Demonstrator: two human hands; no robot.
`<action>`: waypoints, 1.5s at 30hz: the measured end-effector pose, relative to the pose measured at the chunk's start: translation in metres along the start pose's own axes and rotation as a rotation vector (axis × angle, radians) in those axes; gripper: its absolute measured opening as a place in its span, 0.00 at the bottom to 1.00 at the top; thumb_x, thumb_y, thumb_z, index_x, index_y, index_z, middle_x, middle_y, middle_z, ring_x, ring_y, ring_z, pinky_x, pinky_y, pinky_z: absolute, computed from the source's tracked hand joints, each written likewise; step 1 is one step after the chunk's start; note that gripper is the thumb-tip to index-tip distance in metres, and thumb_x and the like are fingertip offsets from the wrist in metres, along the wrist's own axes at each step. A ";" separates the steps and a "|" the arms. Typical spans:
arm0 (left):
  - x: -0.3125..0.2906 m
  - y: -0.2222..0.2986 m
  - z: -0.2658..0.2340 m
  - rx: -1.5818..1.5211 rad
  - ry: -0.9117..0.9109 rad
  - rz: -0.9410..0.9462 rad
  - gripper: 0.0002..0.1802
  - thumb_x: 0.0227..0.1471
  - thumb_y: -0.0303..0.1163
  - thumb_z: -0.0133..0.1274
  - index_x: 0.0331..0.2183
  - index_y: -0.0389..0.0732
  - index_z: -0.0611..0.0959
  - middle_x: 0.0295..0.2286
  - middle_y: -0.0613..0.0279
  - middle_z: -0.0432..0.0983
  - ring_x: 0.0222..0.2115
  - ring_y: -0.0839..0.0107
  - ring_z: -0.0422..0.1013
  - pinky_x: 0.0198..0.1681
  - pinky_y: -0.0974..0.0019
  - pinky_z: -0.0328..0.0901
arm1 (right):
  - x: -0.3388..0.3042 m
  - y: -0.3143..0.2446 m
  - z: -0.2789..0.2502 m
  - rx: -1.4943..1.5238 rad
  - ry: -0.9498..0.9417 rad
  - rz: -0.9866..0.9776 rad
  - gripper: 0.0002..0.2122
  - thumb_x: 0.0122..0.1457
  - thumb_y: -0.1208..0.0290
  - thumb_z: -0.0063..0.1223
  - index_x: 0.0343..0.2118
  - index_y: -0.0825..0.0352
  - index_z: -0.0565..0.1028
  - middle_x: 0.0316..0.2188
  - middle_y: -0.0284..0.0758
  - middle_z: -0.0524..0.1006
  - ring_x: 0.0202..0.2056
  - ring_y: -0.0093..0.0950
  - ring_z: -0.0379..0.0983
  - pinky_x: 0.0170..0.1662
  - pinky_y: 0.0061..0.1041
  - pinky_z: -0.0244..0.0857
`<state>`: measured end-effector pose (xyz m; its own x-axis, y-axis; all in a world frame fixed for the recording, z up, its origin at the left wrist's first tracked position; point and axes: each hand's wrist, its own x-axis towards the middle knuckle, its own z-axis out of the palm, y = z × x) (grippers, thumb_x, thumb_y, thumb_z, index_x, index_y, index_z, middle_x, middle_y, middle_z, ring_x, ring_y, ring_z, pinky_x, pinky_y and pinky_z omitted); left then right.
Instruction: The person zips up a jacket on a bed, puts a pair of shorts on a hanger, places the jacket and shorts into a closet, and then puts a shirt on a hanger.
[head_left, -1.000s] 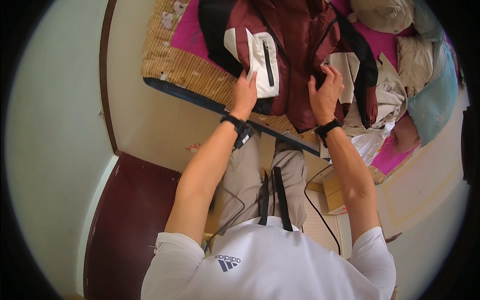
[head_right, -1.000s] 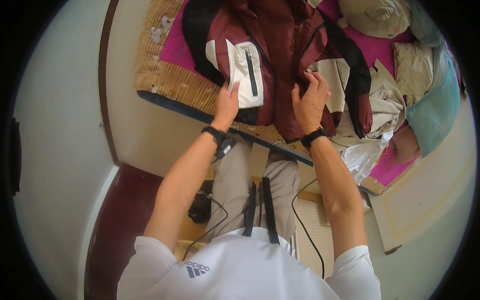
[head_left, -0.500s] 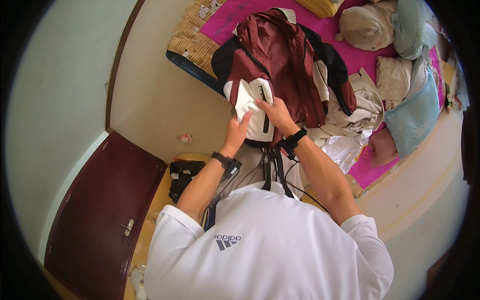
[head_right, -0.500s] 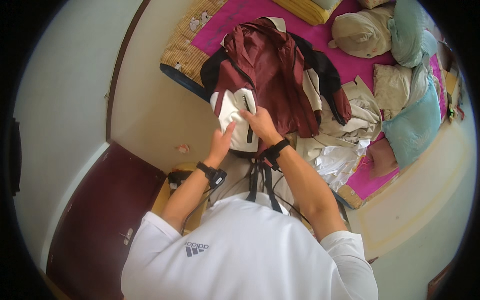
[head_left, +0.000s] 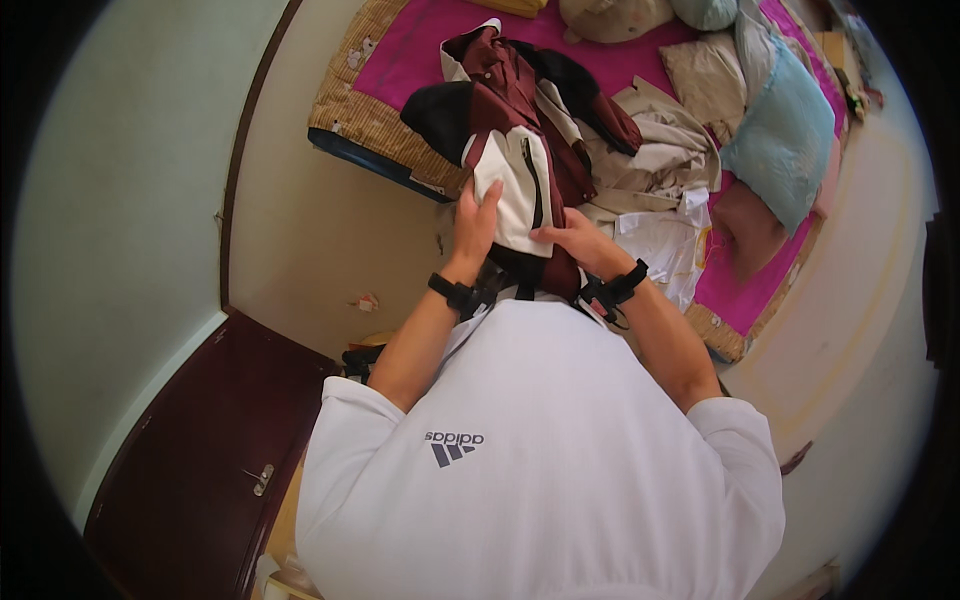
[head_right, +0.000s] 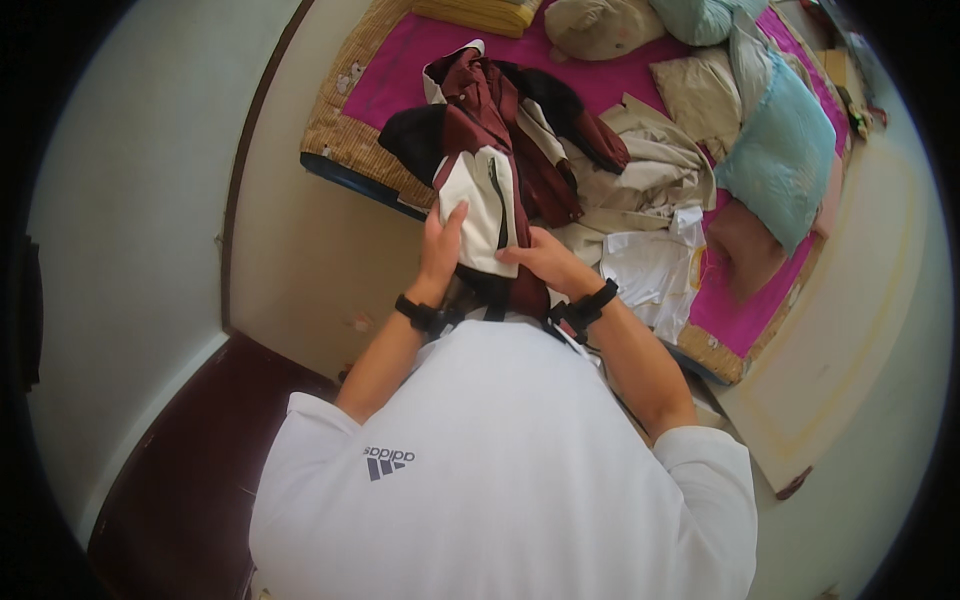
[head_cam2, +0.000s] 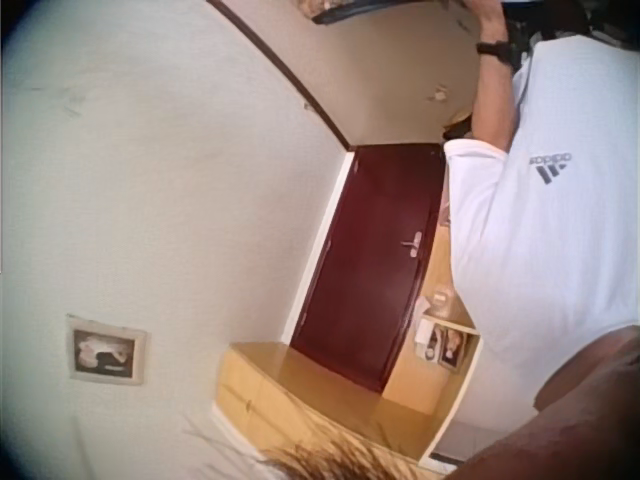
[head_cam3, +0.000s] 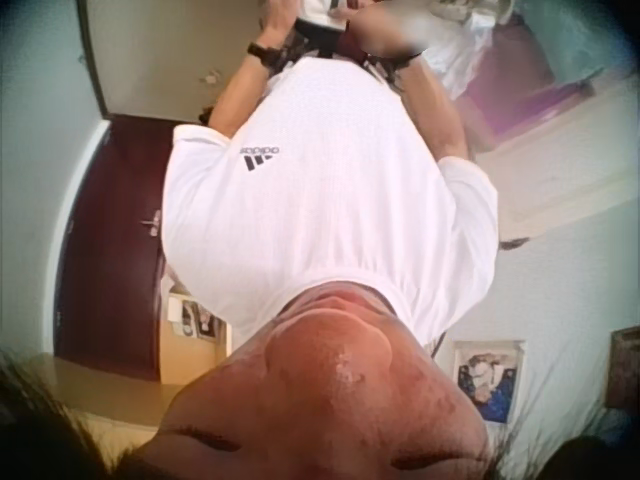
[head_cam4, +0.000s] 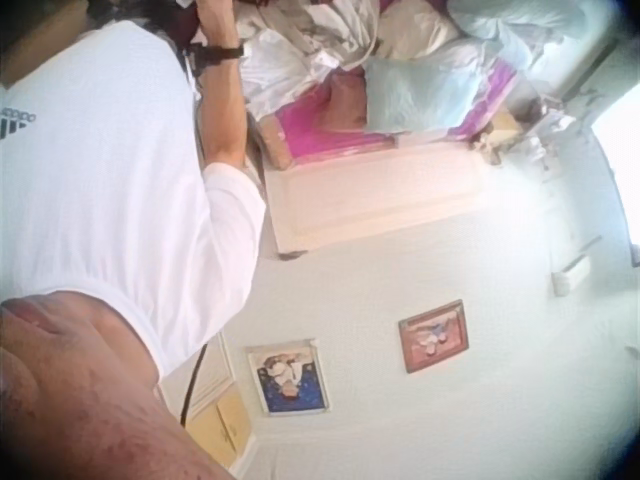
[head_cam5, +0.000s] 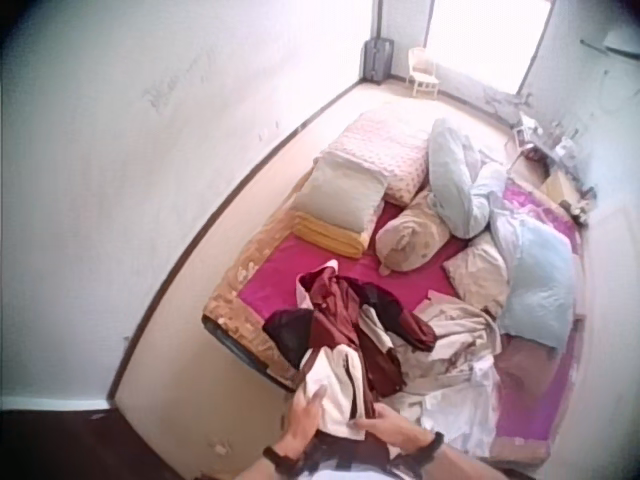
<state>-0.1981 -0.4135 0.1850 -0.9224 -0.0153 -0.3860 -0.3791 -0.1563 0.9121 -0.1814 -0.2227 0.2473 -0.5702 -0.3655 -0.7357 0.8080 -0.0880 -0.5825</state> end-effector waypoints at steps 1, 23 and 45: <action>-0.004 0.007 0.006 0.014 -0.018 0.008 0.27 0.62 0.46 0.53 0.52 0.32 0.76 0.45 0.53 0.77 0.45 0.66 0.73 0.51 0.65 0.65 | -0.011 0.003 -0.001 0.015 0.006 -0.018 0.17 0.57 0.74 0.60 0.49 0.72 0.77 0.41 0.30 0.79 0.40 0.20 0.74 0.47 0.21 0.67; -0.079 0.071 0.043 0.183 -0.699 -0.040 0.23 0.59 0.41 0.59 0.50 0.37 0.76 0.38 0.65 0.74 0.35 0.76 0.68 0.39 0.71 0.66 | -0.110 -0.084 -0.048 0.272 -0.006 -0.558 0.24 0.62 0.70 0.57 0.59 0.72 0.67 0.49 0.39 0.78 0.45 0.27 0.79 0.50 0.25 0.73; -0.067 0.103 0.139 0.626 -1.423 0.252 0.31 0.66 0.52 0.40 0.63 0.44 0.68 0.59 0.53 0.70 0.58 0.61 0.66 0.63 0.62 0.58 | -0.166 -0.140 -0.018 0.263 -0.341 -0.865 0.34 0.54 0.75 0.42 0.67 0.76 0.56 0.65 0.47 0.64 0.64 0.35 0.62 0.68 0.29 0.50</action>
<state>-0.1853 -0.2912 0.3239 -0.1383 0.9844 -0.1088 0.1523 0.1297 0.9798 -0.2027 -0.1325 0.4452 -0.9437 -0.3222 0.0752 0.1597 -0.6427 -0.7492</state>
